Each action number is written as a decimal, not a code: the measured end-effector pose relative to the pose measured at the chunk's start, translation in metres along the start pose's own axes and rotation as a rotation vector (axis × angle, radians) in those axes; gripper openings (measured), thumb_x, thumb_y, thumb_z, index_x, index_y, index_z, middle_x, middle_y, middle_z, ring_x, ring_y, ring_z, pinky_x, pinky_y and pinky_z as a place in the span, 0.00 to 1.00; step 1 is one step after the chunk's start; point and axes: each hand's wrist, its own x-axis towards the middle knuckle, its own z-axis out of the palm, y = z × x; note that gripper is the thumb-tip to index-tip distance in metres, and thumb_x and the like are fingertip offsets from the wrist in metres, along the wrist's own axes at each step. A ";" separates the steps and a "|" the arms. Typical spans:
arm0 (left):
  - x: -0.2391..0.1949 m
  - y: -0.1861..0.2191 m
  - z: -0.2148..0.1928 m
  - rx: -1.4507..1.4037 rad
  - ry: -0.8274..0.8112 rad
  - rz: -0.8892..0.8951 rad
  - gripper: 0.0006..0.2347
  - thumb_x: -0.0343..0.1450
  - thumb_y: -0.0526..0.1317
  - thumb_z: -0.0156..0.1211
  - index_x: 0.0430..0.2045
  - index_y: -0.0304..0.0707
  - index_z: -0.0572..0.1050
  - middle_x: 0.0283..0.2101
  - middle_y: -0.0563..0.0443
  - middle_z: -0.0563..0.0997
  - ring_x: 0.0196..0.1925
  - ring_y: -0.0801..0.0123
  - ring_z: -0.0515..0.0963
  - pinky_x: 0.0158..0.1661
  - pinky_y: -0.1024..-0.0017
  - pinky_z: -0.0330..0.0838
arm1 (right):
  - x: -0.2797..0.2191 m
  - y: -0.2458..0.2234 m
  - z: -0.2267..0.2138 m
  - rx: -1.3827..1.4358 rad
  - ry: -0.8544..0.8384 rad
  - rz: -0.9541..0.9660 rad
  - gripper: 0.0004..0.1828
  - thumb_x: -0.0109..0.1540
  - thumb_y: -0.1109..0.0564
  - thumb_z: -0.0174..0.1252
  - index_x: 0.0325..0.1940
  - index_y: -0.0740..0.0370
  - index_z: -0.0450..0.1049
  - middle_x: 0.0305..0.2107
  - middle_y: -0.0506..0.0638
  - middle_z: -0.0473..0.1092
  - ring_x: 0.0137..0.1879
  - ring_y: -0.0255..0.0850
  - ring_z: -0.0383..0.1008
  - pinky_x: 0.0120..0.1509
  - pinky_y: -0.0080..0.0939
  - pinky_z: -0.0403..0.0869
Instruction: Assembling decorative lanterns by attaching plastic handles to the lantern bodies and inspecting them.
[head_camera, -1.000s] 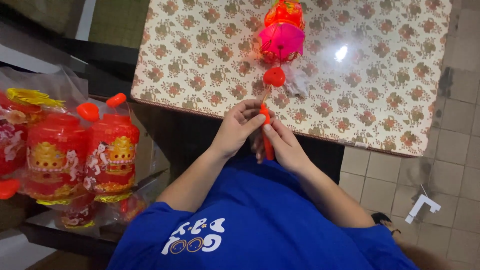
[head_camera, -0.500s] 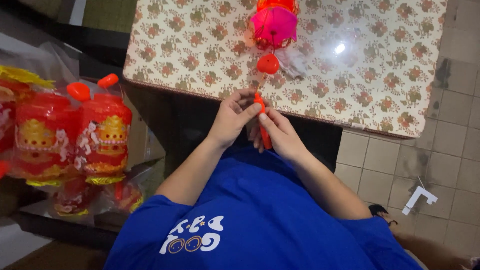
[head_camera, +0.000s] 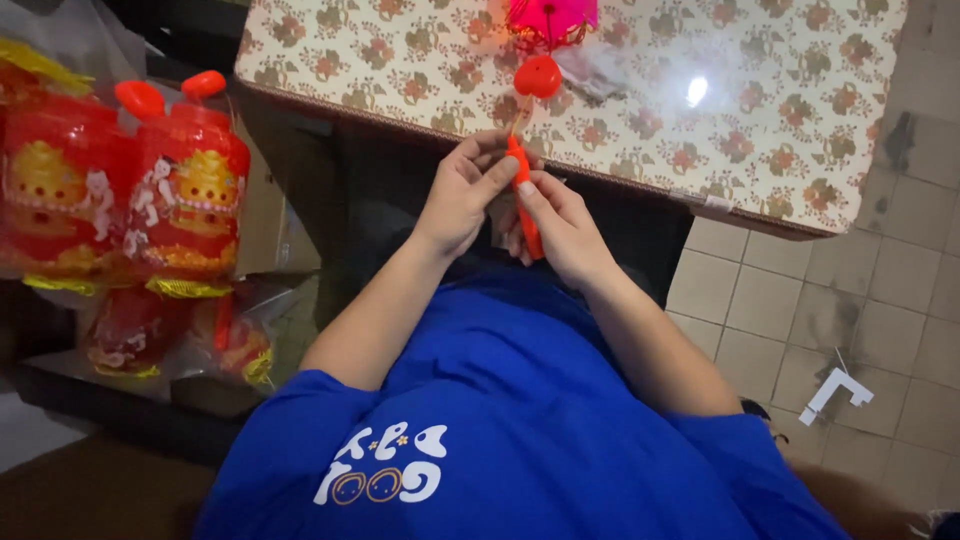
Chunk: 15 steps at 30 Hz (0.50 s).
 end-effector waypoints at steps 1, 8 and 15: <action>-0.002 -0.002 -0.001 0.001 0.000 0.001 0.16 0.73 0.35 0.68 0.54 0.33 0.74 0.46 0.45 0.84 0.48 0.69 0.84 0.49 0.71 0.81 | -0.003 0.001 0.000 0.000 -0.001 -0.001 0.20 0.73 0.51 0.46 0.56 0.72 0.71 0.24 0.63 0.71 0.21 0.45 0.76 0.18 0.39 0.74; -0.007 -0.013 -0.004 -0.095 -0.001 -0.009 0.15 0.73 0.33 0.66 0.53 0.31 0.74 0.45 0.43 0.84 0.45 0.65 0.86 0.46 0.70 0.83 | -0.010 0.008 0.001 0.014 0.030 -0.022 0.16 0.72 0.54 0.50 0.54 0.72 0.71 0.24 0.59 0.70 0.19 0.40 0.71 0.17 0.34 0.70; -0.004 -0.026 -0.021 -0.243 -0.026 -0.068 0.13 0.73 0.32 0.64 0.52 0.30 0.73 0.46 0.36 0.83 0.42 0.53 0.87 0.43 0.65 0.85 | -0.007 0.011 0.002 -0.092 -0.053 -0.084 0.18 0.73 0.55 0.47 0.57 0.75 0.70 0.14 0.53 0.66 0.13 0.38 0.64 0.16 0.31 0.63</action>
